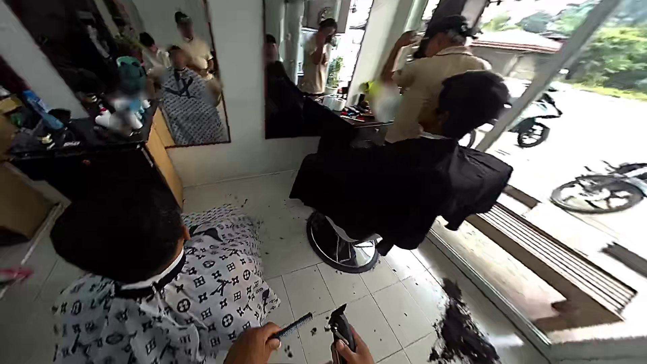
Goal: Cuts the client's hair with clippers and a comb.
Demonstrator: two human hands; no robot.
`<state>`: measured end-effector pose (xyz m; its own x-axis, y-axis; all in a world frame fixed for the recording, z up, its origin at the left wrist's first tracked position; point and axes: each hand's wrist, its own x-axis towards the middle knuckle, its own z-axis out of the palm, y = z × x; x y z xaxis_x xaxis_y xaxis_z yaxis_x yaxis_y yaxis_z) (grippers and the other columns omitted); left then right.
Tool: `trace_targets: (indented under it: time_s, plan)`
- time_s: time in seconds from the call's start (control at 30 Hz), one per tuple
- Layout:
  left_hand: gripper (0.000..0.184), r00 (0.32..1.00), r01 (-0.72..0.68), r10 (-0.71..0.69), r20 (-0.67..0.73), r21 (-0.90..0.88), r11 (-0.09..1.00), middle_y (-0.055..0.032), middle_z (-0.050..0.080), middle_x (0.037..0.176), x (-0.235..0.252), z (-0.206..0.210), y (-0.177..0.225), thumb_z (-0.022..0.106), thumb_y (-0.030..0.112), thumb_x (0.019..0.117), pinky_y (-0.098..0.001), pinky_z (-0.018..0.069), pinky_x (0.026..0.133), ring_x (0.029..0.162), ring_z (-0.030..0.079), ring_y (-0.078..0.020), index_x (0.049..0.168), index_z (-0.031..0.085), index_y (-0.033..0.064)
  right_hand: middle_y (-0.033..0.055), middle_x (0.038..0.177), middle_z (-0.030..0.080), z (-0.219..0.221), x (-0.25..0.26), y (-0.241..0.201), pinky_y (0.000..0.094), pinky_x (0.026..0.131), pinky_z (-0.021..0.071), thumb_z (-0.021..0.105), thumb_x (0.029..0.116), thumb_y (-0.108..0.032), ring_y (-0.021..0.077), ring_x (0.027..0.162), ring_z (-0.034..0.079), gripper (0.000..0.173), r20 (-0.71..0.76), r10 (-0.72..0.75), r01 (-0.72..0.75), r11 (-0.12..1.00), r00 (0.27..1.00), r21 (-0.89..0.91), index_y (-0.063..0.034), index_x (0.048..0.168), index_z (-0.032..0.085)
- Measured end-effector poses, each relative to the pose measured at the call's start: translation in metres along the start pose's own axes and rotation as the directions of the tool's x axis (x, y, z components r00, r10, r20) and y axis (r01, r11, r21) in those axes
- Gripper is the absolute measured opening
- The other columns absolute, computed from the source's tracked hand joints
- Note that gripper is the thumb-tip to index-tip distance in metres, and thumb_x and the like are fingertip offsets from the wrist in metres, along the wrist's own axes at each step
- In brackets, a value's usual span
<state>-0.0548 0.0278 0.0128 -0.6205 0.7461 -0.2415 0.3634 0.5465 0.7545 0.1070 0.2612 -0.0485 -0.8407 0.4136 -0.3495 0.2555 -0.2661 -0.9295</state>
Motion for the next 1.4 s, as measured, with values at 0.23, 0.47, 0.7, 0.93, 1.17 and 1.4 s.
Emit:
trace_targets:
  time_s: [0.23,0.47,0.7,0.93,1.17,1.4]
  plan:
    - [0.039,0.854,0.482,-0.494,-0.16,-0.113,0.869,-0.0161,0.073,0.097,-0.034,-0.034,-0.006,0.043,0.03,0.1108,-0.0563,0.0533,0.089,0.089,0.071,-0.0341,0.135,0.059,0.0045,0.0041,0.069,0.062,-0.007,0.095,-0.04,0.0313,0.046,0.0569,0.05,0.0978,-0.011,0.0143,0.048,0.061,0.031,0.31,-0.001,0.031,0.995,0.951,-0.092,0.0007,0.126,0.042]
    - [0.031,0.151,0.394,-0.186,-0.971,-0.114,0.912,-0.0142,0.076,0.094,-0.086,-0.134,0.059,0.054,0.022,0.1069,-0.0484,0.0587,0.072,0.074,0.071,-0.0251,0.116,0.07,-0.0029,0.0027,0.067,0.063,-0.01,0.184,-0.082,0.0307,0.044,0.0563,0.065,0.089,-0.026,0.0145,0.047,0.061,0.043,0.591,0.092,0.033,0.98,0.802,-0.197,-0.0022,0.121,0.048]
    - [0.037,0.025,0.585,-0.158,-0.987,-0.114,0.803,-0.0181,0.075,0.099,-0.043,-0.165,0.056,0.051,0.029,0.1083,-0.0639,0.0531,0.082,0.087,0.071,-0.0375,0.12,0.07,0.0002,0.0046,0.066,0.062,0.02,0.228,-0.105,0.0311,0.044,0.0558,0.068,0.088,-0.03,0.016,0.046,0.061,0.045,0.714,0.153,0.048,0.967,0.683,-0.252,-0.0035,0.119,0.05]
    - [0.031,0.031,0.662,0.196,-0.98,0.167,0.731,-0.0163,0.075,0.088,-0.035,-0.147,0.039,0.057,0.026,0.1045,-0.055,0.0534,0.074,0.079,0.072,-0.0332,0.108,0.077,0.0028,0.0048,0.068,0.063,0.064,0.24,-0.13,0.0309,0.044,0.056,0.067,0.0892,-0.026,0.0161,0.046,0.061,0.041,0.742,0.155,0.066,0.964,0.652,-0.259,-0.0036,0.119,0.05]
    - [0.032,0.009,0.719,0.107,-0.994,0.08,0.69,-0.0141,0.073,0.08,-0.02,-0.157,0.05,0.055,0.029,0.1051,-0.0553,0.0534,0.06,0.069,0.071,-0.0333,0.103,0.076,0.0049,0.0065,0.068,0.064,0.11,0.265,-0.157,0.0305,0.044,0.0566,0.064,0.0926,-0.023,0.0164,0.046,0.062,0.037,0.783,0.107,0.06,0.982,0.612,-0.18,-0.002,0.12,0.049]
    - [0.037,-0.153,0.745,0.047,-0.987,-0.084,0.662,-0.0114,0.073,0.079,-0.022,-0.163,0.09,0.052,0.032,0.1058,-0.0522,0.0519,0.061,0.066,0.068,-0.027,0.101,0.075,0.0031,0.0063,0.068,0.063,0.162,0.322,-0.186,0.0293,0.044,0.0563,0.057,0.0963,-0.021,0.0154,0.046,0.061,0.035,0.875,0.128,0.001,0.989,0.466,-0.146,-0.0003,0.122,0.047]
